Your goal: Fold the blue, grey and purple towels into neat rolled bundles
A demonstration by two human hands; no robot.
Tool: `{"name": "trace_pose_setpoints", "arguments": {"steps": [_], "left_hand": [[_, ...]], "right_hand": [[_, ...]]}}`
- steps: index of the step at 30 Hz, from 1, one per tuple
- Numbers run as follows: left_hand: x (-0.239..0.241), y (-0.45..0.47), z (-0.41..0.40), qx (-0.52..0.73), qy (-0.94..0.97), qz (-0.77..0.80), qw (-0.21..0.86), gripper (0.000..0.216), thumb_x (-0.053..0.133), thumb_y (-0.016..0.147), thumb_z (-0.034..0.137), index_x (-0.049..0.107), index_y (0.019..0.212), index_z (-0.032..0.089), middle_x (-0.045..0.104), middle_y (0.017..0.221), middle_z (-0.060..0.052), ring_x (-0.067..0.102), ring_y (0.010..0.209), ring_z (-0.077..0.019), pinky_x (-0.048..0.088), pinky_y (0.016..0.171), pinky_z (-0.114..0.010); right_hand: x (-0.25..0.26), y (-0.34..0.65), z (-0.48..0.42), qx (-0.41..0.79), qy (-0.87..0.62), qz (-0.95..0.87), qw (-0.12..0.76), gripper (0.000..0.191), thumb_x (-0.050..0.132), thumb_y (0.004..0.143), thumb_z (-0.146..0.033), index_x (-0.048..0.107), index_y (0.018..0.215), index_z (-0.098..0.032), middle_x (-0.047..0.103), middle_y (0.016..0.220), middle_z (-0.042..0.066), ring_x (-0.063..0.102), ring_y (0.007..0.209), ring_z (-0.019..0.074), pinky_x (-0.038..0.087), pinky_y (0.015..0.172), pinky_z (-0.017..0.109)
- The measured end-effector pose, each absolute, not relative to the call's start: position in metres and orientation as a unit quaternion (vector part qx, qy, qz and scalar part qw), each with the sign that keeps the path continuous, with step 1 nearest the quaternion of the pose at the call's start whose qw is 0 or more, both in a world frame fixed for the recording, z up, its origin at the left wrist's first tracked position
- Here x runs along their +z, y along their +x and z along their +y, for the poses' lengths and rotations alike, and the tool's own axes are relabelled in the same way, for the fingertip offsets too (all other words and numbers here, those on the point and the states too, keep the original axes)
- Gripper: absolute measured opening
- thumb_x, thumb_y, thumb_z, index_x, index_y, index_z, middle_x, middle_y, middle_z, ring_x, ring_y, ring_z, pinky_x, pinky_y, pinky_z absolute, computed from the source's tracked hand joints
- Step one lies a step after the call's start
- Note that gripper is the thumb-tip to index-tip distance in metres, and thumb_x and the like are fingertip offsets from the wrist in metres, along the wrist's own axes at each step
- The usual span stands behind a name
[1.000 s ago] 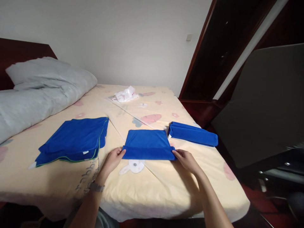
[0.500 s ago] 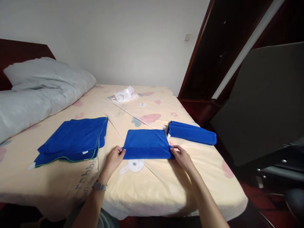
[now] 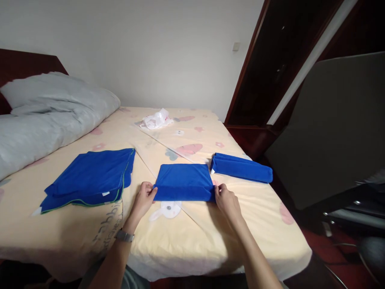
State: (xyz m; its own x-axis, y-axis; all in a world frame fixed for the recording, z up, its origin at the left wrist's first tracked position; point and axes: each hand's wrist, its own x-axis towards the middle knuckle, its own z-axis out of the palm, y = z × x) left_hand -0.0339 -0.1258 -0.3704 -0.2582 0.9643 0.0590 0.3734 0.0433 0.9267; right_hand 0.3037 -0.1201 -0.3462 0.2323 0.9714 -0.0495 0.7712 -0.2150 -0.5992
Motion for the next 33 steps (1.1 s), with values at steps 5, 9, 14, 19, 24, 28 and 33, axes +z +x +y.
{"name": "trace_pose_setpoints", "arguments": {"steps": [5,9,14,19,24,28,33], "left_hand": [[-0.372,-0.035,-0.124,0.466,0.506,0.627,0.366,0.039,0.059,0.079,0.054,0.042,0.096,0.023,0.057,0.063,0.007,0.057,0.044,-0.0122,0.042,0.041,-0.022],[-0.372,-0.035,-0.123,0.463,0.506,0.619,0.382,0.04,0.06,0.079,0.052,0.042,0.098,0.022,0.056,0.058,0.008,0.058,0.041,-0.0129,0.04,0.04,-0.02],[-0.365,-0.037,-0.128,0.467,0.503,0.611,0.396,0.037,0.059,0.078,0.048,0.041,0.1,0.024,0.054,0.058,0.01,0.053,0.036,-0.0115,0.036,0.035,-0.019],[-0.361,-0.045,-0.139,0.403,0.552,0.636,0.358,0.026,0.058,0.079,0.045,0.052,0.091,0.023,0.055,0.066,0.006,0.052,0.042,-0.0104,0.036,0.037,-0.02],[-0.349,-0.061,-0.148,0.377,0.657,0.613,0.226,0.018,0.054,0.081,0.03,0.067,0.091,0.021,0.064,0.097,-0.006,0.065,0.087,-0.0187,0.053,0.075,-0.028],[-0.339,-0.069,-0.155,0.285,0.756,0.516,0.284,0.048,0.056,0.069,0.012,0.067,0.113,0.026,0.057,0.132,-0.008,0.051,0.127,-0.0236,0.038,0.11,-0.037],[-0.343,-0.066,-0.152,0.294,0.74,0.527,0.297,0.039,0.062,0.075,0.022,0.067,0.113,0.024,0.058,0.132,-0.008,0.053,0.124,-0.024,0.038,0.11,-0.038]], "right_hand": [[-0.353,0.313,-0.112,0.259,-0.738,-0.565,0.263,0.047,0.035,0.093,-0.064,0.058,0.09,-0.023,0.071,0.087,0.012,0.068,0.077,0.0269,0.047,0.069,0.036],[-0.363,0.314,-0.105,0.294,-0.706,-0.564,0.311,0.045,0.036,0.092,-0.062,0.057,0.088,-0.022,0.071,0.084,0.007,0.067,0.069,0.0209,0.049,0.061,0.03],[-0.368,0.314,-0.104,0.289,-0.689,-0.575,0.333,0.029,0.048,0.089,-0.05,0.056,0.091,-0.022,0.069,0.081,0.005,0.065,0.067,0.0198,0.049,0.062,0.029],[-0.361,0.322,-0.116,0.249,-0.689,-0.602,0.319,0.015,0.061,0.081,-0.036,0.062,0.083,-0.021,0.064,0.09,0.009,0.064,0.078,0.0236,0.049,0.078,0.036],[-0.341,0.333,-0.141,0.178,-0.575,-0.745,0.288,0.024,0.059,0.079,-0.022,0.069,0.101,-0.025,0.053,0.131,0.009,0.053,0.118,0.029,0.04,0.103,0.043],[-0.338,0.338,-0.15,0.255,-0.479,-0.809,0.225,0.054,0.064,0.071,-0.019,0.06,0.125,-0.026,0.049,0.142,0.008,0.045,0.131,0.0289,0.038,0.108,0.043],[-0.352,0.336,-0.135,0.286,-0.528,-0.742,0.297,0.036,0.056,0.084,-0.027,0.06,0.119,-0.022,0.064,0.123,0.008,0.06,0.112,0.0261,0.045,0.098,0.039]]}}
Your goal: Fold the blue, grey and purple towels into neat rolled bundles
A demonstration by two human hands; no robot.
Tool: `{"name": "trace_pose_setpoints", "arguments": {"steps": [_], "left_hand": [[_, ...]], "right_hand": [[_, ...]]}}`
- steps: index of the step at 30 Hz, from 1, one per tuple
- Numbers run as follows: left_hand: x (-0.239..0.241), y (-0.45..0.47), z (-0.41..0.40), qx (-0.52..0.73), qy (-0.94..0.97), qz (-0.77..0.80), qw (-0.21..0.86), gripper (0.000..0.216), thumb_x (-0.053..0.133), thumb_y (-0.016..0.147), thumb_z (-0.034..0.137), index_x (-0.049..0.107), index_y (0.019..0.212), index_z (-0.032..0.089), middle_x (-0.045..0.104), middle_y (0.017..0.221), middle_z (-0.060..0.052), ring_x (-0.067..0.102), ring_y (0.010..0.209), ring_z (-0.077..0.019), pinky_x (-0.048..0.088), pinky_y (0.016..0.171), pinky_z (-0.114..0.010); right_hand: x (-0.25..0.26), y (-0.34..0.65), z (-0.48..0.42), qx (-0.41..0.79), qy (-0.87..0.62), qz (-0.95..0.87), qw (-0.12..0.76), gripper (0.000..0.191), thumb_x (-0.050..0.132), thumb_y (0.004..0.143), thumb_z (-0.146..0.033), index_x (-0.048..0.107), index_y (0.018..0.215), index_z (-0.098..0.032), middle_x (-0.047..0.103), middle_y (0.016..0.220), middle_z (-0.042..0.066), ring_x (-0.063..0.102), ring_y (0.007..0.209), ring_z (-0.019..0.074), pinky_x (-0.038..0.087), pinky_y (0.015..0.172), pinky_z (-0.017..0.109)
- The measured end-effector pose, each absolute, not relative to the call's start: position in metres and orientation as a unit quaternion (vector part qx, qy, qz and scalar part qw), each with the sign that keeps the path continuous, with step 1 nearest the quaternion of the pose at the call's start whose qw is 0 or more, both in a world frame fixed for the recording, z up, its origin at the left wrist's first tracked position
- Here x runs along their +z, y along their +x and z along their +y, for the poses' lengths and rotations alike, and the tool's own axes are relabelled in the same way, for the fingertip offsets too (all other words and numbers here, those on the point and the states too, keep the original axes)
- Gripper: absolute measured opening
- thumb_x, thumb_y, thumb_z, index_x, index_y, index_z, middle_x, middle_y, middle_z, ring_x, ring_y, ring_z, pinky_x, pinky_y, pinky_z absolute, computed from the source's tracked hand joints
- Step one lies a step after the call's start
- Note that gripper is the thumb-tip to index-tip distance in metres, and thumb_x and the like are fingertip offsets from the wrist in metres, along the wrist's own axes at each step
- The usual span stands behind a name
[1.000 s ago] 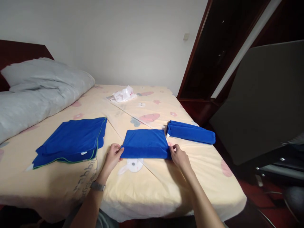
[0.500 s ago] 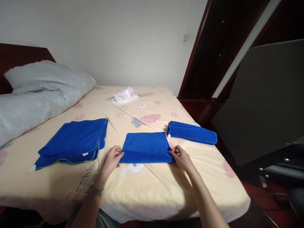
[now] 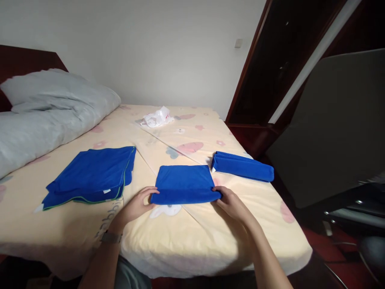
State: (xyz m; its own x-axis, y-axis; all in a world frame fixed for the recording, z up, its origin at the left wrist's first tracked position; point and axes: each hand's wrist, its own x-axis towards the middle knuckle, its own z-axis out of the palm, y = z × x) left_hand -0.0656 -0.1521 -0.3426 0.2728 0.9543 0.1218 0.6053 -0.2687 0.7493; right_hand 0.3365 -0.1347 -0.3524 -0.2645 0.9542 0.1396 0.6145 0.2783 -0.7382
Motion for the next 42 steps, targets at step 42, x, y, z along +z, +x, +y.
{"name": "trace_pose_setpoints", "arguments": {"steps": [42], "left_hand": [[-0.352,-0.051,-0.14,0.359,0.713,0.579,0.165,0.02,0.056,0.086,0.031,0.063,0.102,0.023,0.062,0.108,-0.006,0.063,0.096,-0.0199,0.052,0.087,-0.034]], "right_hand": [[-0.338,0.338,-0.142,0.18,-0.525,-0.776,0.3,0.037,0.059,0.073,-0.018,0.063,0.109,-0.026,0.047,0.135,0.01,0.047,0.126,0.0293,0.039,0.105,0.044]]}}
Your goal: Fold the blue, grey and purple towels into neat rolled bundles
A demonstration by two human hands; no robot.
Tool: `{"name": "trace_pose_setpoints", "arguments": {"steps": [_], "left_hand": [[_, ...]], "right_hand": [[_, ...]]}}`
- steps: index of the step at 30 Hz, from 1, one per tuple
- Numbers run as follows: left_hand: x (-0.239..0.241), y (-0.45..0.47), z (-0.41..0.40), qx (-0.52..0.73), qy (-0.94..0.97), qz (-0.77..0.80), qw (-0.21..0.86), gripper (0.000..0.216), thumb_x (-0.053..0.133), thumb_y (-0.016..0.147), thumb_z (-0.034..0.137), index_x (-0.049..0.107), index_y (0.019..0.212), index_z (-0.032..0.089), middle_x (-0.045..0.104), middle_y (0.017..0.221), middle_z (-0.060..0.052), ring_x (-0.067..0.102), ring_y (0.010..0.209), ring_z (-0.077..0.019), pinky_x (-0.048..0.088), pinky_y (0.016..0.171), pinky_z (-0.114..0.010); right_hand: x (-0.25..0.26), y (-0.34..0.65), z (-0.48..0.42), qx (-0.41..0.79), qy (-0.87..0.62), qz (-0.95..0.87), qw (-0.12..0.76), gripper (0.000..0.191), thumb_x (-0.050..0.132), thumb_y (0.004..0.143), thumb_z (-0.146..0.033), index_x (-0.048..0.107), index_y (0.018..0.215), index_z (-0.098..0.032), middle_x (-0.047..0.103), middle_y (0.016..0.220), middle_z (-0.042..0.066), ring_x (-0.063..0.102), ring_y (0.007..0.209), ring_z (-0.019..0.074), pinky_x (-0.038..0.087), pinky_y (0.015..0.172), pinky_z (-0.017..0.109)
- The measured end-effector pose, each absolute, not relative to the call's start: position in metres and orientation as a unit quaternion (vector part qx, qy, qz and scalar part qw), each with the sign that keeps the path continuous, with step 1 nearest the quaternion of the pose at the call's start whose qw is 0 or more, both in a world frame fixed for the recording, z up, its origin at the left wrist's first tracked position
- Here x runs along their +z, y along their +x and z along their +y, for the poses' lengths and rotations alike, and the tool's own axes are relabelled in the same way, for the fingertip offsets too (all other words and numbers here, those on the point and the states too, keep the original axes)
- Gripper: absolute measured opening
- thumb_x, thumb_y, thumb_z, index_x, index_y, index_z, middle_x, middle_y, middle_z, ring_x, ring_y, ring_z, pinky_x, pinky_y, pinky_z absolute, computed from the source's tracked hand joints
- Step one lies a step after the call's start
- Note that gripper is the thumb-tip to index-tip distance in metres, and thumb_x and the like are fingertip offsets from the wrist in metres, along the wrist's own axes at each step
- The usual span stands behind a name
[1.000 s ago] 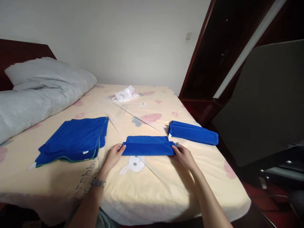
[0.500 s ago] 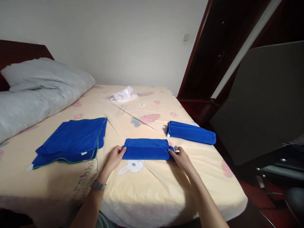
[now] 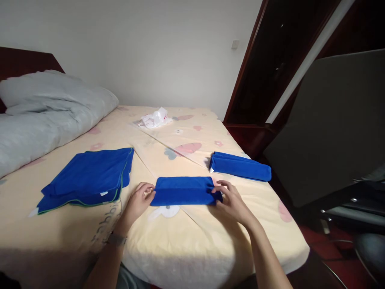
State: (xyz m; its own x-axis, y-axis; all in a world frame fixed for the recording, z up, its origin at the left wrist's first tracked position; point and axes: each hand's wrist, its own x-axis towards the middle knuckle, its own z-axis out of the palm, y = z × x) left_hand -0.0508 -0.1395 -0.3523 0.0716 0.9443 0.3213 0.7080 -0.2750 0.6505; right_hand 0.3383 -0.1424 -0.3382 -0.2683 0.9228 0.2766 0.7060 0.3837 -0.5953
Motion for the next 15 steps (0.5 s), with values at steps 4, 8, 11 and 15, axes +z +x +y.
{"name": "trace_pose_setpoints", "arguments": {"steps": [4,8,11,15], "left_hand": [[-0.347,-0.059,-0.146,0.272,0.803,0.482,0.221,0.05,0.062,0.075,0.016,0.06,0.123,0.029,0.053,0.137,-0.006,0.049,0.13,-0.0237,0.038,0.112,-0.039],[-0.348,-0.056,-0.142,0.316,0.759,0.503,0.265,0.043,0.06,0.078,0.02,0.062,0.12,0.026,0.06,0.13,-0.007,0.056,0.121,-0.0235,0.043,0.107,-0.039],[-0.348,-0.051,-0.135,0.355,0.698,0.531,0.325,0.034,0.059,0.084,0.035,0.062,0.116,0.022,0.067,0.11,-0.006,0.064,0.1,-0.022,0.051,0.09,-0.035],[-0.35,-0.046,-0.125,0.401,0.631,0.559,0.359,0.033,0.057,0.085,0.05,0.062,0.095,0.019,0.067,0.088,-0.004,0.063,0.085,-0.0202,0.05,0.076,-0.029]], "right_hand": [[-0.34,0.337,-0.144,0.224,-0.489,-0.807,0.246,0.057,0.062,0.068,-0.014,0.058,0.124,-0.026,0.05,0.138,0.01,0.047,0.128,0.03,0.04,0.104,0.044],[-0.351,0.332,-0.13,0.257,-0.529,-0.746,0.311,0.039,0.057,0.078,-0.021,0.059,0.117,-0.023,0.064,0.119,0.008,0.061,0.107,0.0268,0.047,0.094,0.04],[-0.354,0.329,-0.12,0.342,-0.546,-0.665,0.378,0.033,0.055,0.084,-0.031,0.057,0.116,-0.021,0.07,0.102,0.005,0.067,0.091,0.0235,0.052,0.083,0.036],[-0.352,0.332,-0.115,0.374,-0.55,-0.616,0.423,0.039,0.057,0.087,-0.042,0.058,0.118,-0.02,0.071,0.106,0.007,0.068,0.096,0.0235,0.052,0.084,0.033]]}}
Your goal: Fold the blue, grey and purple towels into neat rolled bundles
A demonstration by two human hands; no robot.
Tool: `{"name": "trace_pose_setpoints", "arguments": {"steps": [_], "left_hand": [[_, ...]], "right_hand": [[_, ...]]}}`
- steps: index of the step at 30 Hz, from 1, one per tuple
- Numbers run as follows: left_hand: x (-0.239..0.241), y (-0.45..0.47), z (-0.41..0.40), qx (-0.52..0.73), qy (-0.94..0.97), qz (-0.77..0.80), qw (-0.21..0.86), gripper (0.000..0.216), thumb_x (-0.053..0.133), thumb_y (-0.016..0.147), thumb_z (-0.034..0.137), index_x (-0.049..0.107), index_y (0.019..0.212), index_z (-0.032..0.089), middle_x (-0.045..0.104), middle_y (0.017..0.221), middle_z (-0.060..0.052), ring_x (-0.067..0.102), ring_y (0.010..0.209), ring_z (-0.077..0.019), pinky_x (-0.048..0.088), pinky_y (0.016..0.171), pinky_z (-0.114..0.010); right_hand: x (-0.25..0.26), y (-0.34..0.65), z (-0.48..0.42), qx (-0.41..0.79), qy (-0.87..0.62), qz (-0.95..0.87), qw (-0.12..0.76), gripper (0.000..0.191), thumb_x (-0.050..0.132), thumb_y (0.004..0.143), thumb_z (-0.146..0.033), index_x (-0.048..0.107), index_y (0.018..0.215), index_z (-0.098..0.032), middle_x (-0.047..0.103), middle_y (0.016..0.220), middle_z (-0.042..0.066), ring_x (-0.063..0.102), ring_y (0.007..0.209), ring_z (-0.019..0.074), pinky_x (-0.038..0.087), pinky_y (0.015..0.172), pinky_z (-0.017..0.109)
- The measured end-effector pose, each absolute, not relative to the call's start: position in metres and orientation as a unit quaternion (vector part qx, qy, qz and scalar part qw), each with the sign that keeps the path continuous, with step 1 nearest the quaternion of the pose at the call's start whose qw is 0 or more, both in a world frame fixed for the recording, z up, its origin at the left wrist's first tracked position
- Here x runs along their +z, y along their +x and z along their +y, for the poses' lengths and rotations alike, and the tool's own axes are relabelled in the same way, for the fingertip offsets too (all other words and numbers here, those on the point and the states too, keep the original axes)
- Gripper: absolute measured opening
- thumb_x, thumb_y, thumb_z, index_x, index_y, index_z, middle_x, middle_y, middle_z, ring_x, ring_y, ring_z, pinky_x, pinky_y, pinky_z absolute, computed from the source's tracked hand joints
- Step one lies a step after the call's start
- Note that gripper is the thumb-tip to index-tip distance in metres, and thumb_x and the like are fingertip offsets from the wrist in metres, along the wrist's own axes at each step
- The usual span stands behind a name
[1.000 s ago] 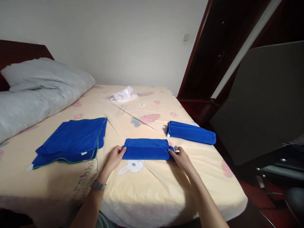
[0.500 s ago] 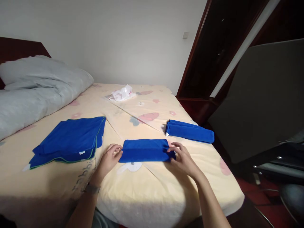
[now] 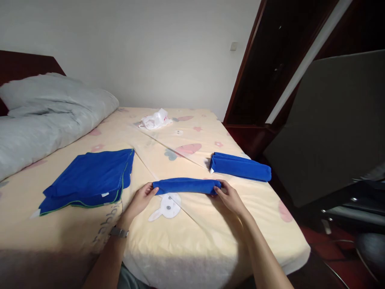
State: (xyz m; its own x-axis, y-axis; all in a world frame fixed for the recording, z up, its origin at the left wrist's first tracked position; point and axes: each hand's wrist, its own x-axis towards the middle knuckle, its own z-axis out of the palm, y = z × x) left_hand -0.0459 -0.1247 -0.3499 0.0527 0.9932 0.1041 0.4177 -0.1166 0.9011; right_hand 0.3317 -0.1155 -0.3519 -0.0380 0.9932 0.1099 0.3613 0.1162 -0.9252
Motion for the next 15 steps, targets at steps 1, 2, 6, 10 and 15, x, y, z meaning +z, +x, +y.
{"name": "trace_pose_setpoints", "arguments": {"steps": [1,2,6,10,15], "left_hand": [[-0.351,-0.046,-0.123,0.4,0.623,0.569,0.358,0.035,0.056,0.085,0.053,0.062,0.089,0.018,0.065,0.082,-0.003,0.062,0.08,-0.0194,0.048,0.072,-0.027],[-0.352,-0.046,-0.122,0.395,0.618,0.577,0.359,0.037,0.056,0.084,0.056,0.061,0.083,0.018,0.063,0.076,-0.001,0.061,0.075,-0.0184,0.047,0.068,-0.026],[-0.353,-0.045,-0.126,0.338,0.63,0.624,0.316,0.044,0.051,0.086,0.059,0.056,0.067,0.02,0.055,0.061,0.001,0.054,0.06,-0.016,0.038,0.057,-0.024],[-0.346,-0.035,-0.136,0.285,0.663,0.662,0.203,0.04,0.045,0.092,0.053,0.056,0.07,0.021,0.054,0.057,0.002,0.053,0.053,-0.015,0.032,0.054,-0.025],[-0.346,-0.025,-0.139,0.305,0.604,0.67,0.306,0.036,0.047,0.089,0.057,0.058,0.084,0.023,0.06,0.063,0.002,0.057,0.046,-0.015,0.039,0.049,-0.024]], "right_hand": [[-0.351,0.334,-0.116,0.367,-0.555,-0.615,0.423,0.04,0.057,0.087,-0.045,0.059,0.118,-0.02,0.071,0.107,0.007,0.068,0.097,0.0236,0.052,0.083,0.033],[-0.351,0.336,-0.117,0.363,-0.564,-0.614,0.416,0.043,0.057,0.087,-0.048,0.061,0.119,-0.02,0.071,0.106,0.008,0.068,0.095,0.0239,0.053,0.081,0.032],[-0.35,0.343,-0.122,0.361,-0.63,-0.614,0.309,0.047,0.055,0.087,-0.053,0.066,0.117,-0.018,0.073,0.098,0.01,0.069,0.089,0.0266,0.052,0.076,0.034],[-0.343,0.342,-0.129,0.303,-0.698,-0.61,0.22,0.047,0.056,0.086,-0.059,0.07,0.108,-0.02,0.073,0.102,0.014,0.068,0.096,0.0332,0.049,0.082,0.04],[-0.339,0.335,-0.139,0.386,-0.702,-0.546,0.245,0.051,0.058,0.083,-0.065,0.064,0.109,-0.022,0.071,0.068,0.007,0.069,0.062,0.0268,0.053,0.066,0.038]]}}
